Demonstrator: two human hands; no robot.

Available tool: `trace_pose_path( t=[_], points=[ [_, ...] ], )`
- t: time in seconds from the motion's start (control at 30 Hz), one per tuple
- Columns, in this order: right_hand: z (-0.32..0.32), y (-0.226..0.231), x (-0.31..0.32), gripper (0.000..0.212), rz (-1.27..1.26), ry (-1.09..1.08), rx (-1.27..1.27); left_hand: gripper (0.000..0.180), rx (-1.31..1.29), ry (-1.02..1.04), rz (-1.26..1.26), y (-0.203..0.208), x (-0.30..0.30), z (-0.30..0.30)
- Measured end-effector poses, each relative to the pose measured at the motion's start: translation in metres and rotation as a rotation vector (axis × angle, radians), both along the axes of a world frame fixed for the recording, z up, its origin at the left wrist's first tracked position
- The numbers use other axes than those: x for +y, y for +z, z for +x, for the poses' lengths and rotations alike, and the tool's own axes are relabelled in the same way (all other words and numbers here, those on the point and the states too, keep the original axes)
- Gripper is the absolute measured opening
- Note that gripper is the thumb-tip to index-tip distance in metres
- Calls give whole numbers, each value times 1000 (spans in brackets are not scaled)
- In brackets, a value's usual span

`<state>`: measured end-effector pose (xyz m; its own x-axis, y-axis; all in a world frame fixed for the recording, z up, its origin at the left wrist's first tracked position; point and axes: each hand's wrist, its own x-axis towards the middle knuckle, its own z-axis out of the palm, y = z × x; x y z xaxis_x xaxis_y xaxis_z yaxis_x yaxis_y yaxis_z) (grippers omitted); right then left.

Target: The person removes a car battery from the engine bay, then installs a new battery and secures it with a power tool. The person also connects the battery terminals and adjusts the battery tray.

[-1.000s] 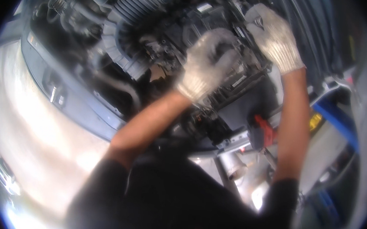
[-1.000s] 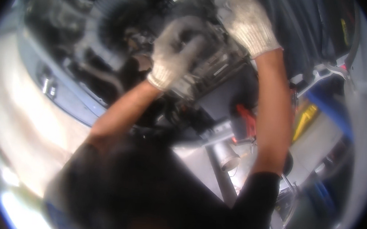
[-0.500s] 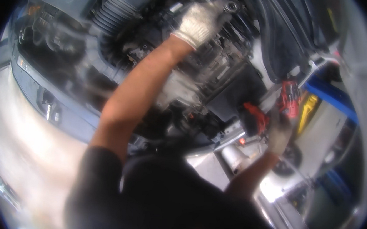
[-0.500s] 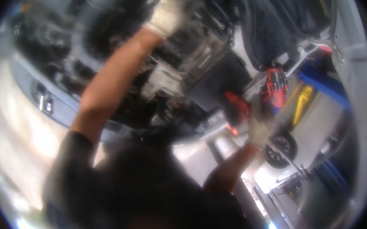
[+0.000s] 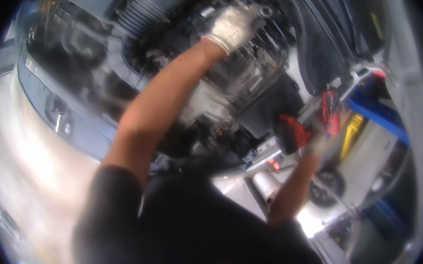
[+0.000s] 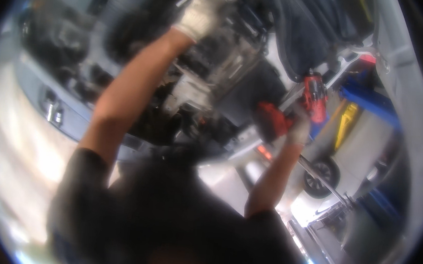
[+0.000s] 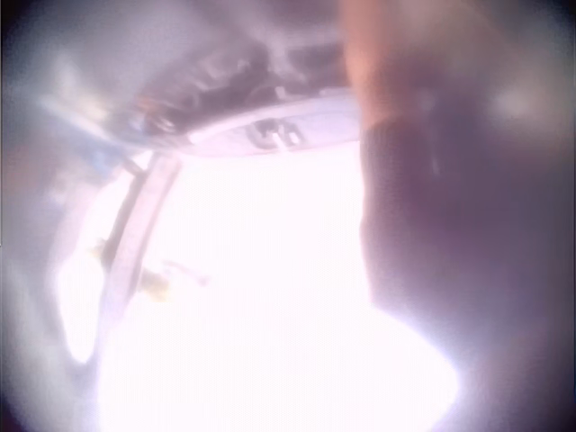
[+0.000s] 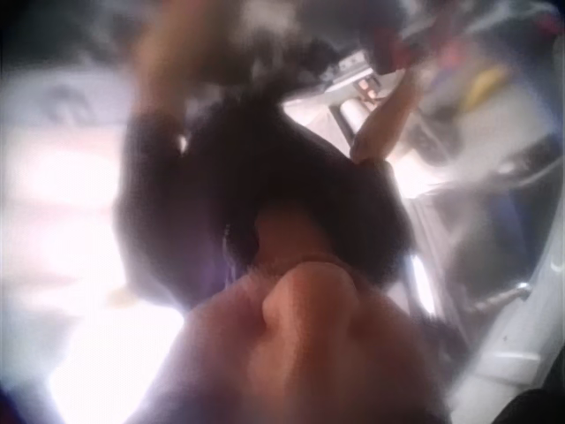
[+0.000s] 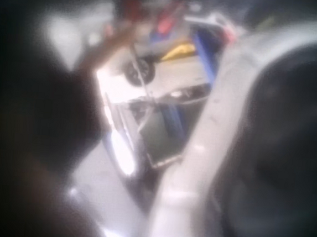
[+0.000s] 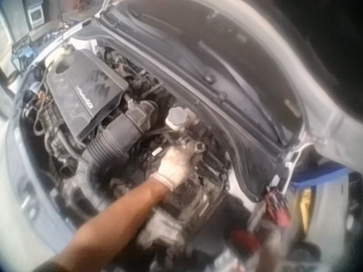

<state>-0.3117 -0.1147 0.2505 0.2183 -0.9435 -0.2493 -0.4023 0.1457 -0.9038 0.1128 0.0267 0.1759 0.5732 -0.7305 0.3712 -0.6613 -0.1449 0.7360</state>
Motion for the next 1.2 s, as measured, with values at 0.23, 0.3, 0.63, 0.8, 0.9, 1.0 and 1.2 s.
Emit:
trace_pose_path(
  t=[0.23, 0.3, 0.63, 0.8, 0.9, 1.0, 1.2],
  points=[
    [39, 104, 38, 34, 156, 166, -504, 29, 54, 5, 86, 15, 6, -1],
    [78, 133, 41, 34, 263, 213, -545, 28, 77, -4, 111, 19, 7, -1],
    [245, 193, 52, 37, 66, 609, 452, 38, 230, -81, 198, 26, 3, 1],
    [290, 210, 65, 32, -102, 843, 707, 14, 1, 6, 52, 13, -2, -5],
    [298, 218, 51, 28, -15, 796, 762, 12, -22, 24, -26, 3, -7, -10],
    [299, 219, 26, 19, -214, 1105, 1018, 15, -29, 44, -69, 0, -9, -11],
    [311, 216, -7, 17, -292, 1132, 1293, 23, 19, 202, 82, 23, 0, -27]
  ],
)
